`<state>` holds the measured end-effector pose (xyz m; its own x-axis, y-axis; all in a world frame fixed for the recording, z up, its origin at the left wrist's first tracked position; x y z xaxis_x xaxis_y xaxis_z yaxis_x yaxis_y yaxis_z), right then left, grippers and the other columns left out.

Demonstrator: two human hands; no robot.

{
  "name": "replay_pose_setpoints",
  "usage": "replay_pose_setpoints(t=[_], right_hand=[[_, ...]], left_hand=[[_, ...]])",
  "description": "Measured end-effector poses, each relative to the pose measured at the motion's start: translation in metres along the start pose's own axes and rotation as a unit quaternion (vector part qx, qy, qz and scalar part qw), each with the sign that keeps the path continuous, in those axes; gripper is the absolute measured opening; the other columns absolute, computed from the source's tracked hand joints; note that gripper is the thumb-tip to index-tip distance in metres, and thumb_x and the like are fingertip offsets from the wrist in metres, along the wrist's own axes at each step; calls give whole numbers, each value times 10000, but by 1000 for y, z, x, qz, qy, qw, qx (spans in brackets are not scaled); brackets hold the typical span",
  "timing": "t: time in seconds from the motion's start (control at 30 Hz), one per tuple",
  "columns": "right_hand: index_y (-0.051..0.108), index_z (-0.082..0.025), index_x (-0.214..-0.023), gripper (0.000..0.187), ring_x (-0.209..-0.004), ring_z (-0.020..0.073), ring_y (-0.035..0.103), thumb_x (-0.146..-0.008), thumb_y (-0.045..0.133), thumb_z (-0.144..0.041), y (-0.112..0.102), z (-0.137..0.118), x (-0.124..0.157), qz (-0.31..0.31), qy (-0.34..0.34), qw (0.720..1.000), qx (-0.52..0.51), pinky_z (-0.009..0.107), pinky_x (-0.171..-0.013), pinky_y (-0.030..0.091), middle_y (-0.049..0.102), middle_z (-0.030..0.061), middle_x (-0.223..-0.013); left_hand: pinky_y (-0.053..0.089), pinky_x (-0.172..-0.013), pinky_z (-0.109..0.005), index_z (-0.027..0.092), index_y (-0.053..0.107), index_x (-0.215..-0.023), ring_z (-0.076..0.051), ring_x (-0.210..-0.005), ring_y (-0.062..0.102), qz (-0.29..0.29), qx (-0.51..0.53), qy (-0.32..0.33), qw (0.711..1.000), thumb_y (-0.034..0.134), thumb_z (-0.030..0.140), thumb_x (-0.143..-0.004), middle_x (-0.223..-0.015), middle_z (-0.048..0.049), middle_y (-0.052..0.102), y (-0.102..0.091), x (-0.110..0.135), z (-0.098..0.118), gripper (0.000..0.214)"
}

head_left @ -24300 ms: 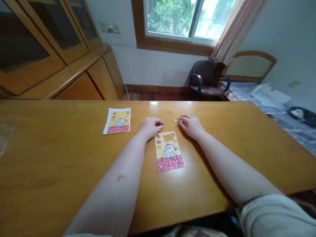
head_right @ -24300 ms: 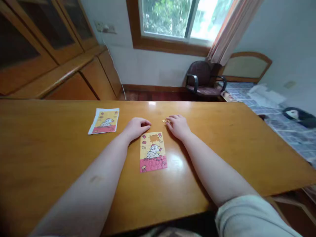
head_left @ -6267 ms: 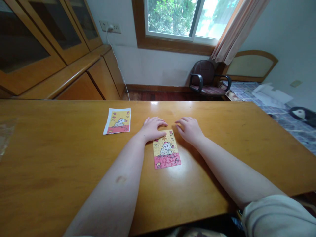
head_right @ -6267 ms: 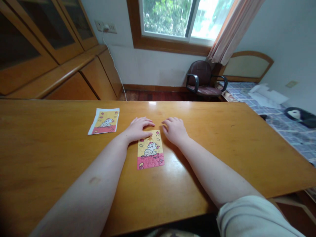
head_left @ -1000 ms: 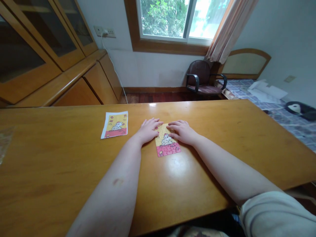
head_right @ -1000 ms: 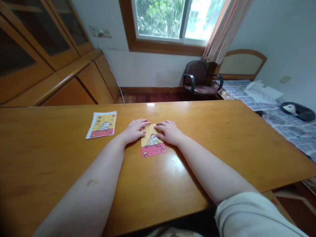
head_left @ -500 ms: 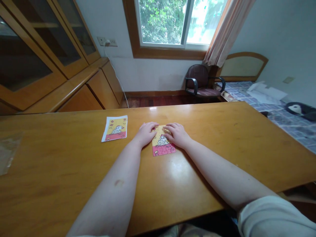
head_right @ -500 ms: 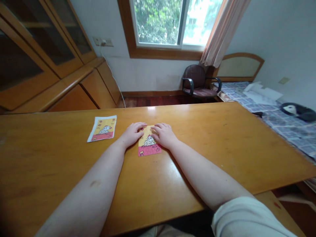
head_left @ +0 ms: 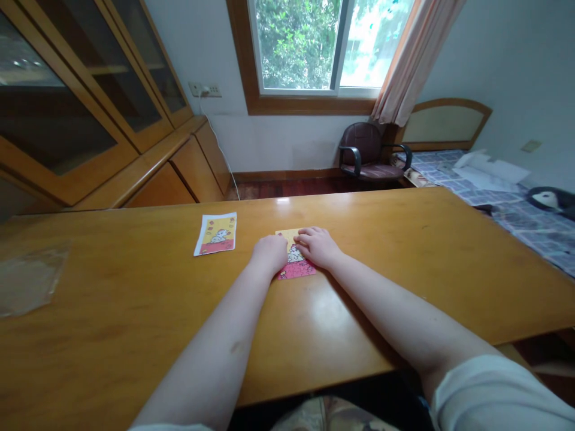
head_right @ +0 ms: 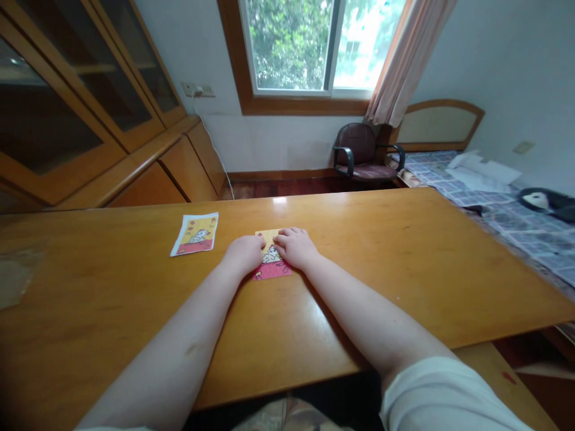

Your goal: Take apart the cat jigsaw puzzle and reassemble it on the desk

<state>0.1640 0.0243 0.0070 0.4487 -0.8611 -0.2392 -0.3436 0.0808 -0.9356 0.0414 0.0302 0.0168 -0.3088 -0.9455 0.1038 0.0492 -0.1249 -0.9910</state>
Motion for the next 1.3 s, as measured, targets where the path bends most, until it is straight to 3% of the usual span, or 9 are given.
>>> replay_pose_setpoints(t=[0.13, 0.2, 0.27, 0.37, 0.47, 0.57, 0.77, 0.93, 1.3], right_hand=[[676, -253, -1132, 293, -1143, 252, 540, -938, 517, -405, 1, 0, -4, -10, 0, 1000, -7, 414, -991, 377, 634, 65, -1245], [646, -226, -1195, 329, -1189, 248, 525, -941, 512, -387, 2, 3, -5, -11, 11, 1000, -19, 410, -1032, 359, 602, 80, -1305], [557, -179, -1322, 439, -1284, 253, 466, -939, 508, -387, 0, 9, -1, -1, 37, 999, -29, 408, -1089, 318, 505, 115, -1425], [346, -112, -1480, 713, -1436, 285, 265, -903, 530, -488, -4, 16, 20, -12, 55, 998, -27, 436, -1168, 210, 278, 169, -1564], [220, -81, -1525, 902, -1482, 288, 126, -860, 523, -611, -7, 18, 55, -36, 43, 998, -12, 453, -1202, 109, 138, 187, -1598], [142, -71, -1540, 1035, -1488, 293, 68, -808, 520, -698, -9, 18, 84, -53, 37, 998, 7, 469, -1207, 70, 94, 194, -1602], [136, -46, -1538, 1133, -1486, 303, 78, -758, 457, -801, -7, 18, 92, -72, 73, 994, 40, 478, -1202, 92, 95, 199, -1596], [200, -107, -1539, 1055, -1479, 307, 134, -779, 367, -819, 4, 16, 86, -133, 55, 988, 61, 520, -1187, 115, 179, 144, -1590], [212, -92, -1534, 1061, -1480, 302, 133, -777, 385, -816, 1, 13, 86, -139, 62, 987, 59, 518, -1188, 117, 170, 138, -1590]], left_hand=[[527, -831, -385, 195, 743, -948, -297, -954, 679, -5, 26, -2, 1000, 470, 165, -789, -994, -130, 734, -2, -2, -4, 318], [498, -929, -362, 204, 689, -1127, -265, -1085, 637, 4, 44, 9, 999, 446, 174, -819, -1185, -107, 685, -5, 3, -8, 394], [366, -1101, -362, 181, 532, -1348, -239, -1299, 490, 26, 56, 25, 998, 437, 192, -847, -1413, -104, 533, -6, 14, -15, 510], [184, -1196, -459, 133, 332, -1480, -272, -1459, 230, 70, 91, 43, 992, 435, 328, -896, -1573, -134, 285, -3, 40, -28, 624], [139, -1206, -467, 92, 203, -1522, -283, -1487, 109, 44, 92, 32, 994, 426, 484, -905, -1609, -165, 130, 16, 66, -38, 764], [82, -1211, -479, 99, 133, -1539, -289, -1491, 51, 53, 72, 19, 996, 428, 557, -893, -1617, -161, 38, 30, 82, -39, 845], [-3, -1209, -483, 69, 91, -1541, -303, -1490, -2, 53, 21, 10, 998, 511, 692, -780, -1612, -172, 5, 40, 80, -32, 1069], [62, -1207, -477, 26, 178, -1524, -310, -1488, 81, 3, 0, 17, 1000, 420, 761, -781, -1597, -190, 114, 45, 74, -32, 1072], [95, -1200, -480, 26, 211, -1516, -331, -1481, 99, 5, 5, 15, 1000, 461, 773, -747, -1589, -208, 131, 44, 71, -32, 1101]])
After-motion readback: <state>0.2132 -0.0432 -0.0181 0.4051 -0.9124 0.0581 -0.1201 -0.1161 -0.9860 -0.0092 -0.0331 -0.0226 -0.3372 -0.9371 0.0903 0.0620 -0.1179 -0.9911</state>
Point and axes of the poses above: each hand's wrist, its own x-axis away from the middle knuckle, its own y-axis out of the palm, z = x × y, the point moved 7 cm from there along -x, towards the middle knuckle
